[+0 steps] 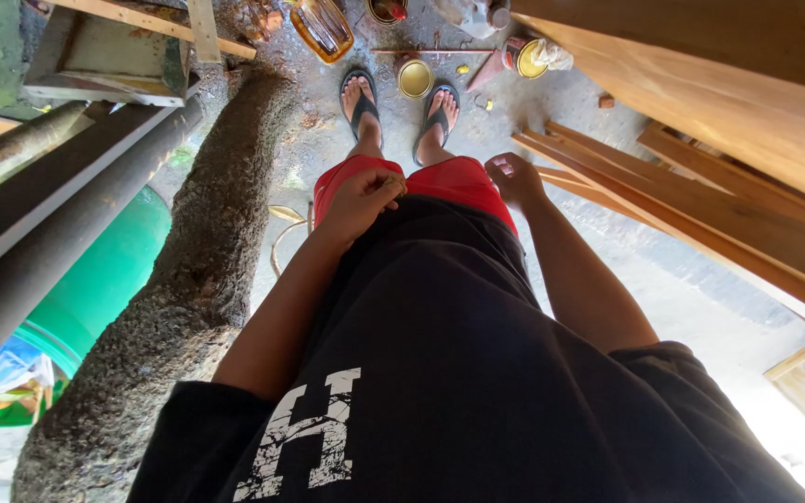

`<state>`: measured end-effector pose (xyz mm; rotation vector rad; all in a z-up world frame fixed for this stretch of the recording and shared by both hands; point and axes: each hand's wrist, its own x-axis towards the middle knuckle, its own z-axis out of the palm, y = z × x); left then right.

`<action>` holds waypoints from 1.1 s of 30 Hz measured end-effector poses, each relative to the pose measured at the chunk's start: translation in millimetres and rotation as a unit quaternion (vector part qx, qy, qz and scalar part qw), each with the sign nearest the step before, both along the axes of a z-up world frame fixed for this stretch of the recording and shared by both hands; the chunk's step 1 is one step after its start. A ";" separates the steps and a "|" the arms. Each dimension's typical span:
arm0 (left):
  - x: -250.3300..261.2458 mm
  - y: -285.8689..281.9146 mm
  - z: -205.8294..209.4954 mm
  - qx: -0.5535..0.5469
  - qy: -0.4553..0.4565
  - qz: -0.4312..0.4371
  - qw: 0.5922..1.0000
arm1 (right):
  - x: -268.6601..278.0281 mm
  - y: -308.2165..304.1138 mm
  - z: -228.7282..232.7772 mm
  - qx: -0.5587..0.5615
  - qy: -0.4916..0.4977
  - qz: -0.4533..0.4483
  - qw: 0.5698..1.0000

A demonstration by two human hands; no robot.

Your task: The person applies wood filler to small holes and cracks in a large wooden panel using a small applicator.

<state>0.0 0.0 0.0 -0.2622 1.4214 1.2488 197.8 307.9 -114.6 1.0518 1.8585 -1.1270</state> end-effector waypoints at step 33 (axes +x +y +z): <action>7.7 11.0 -124.6 -0.114 -0.330 0.197 0.916 | -202.5 -81.2 -453.8 0.111 0.136 0.265 0.948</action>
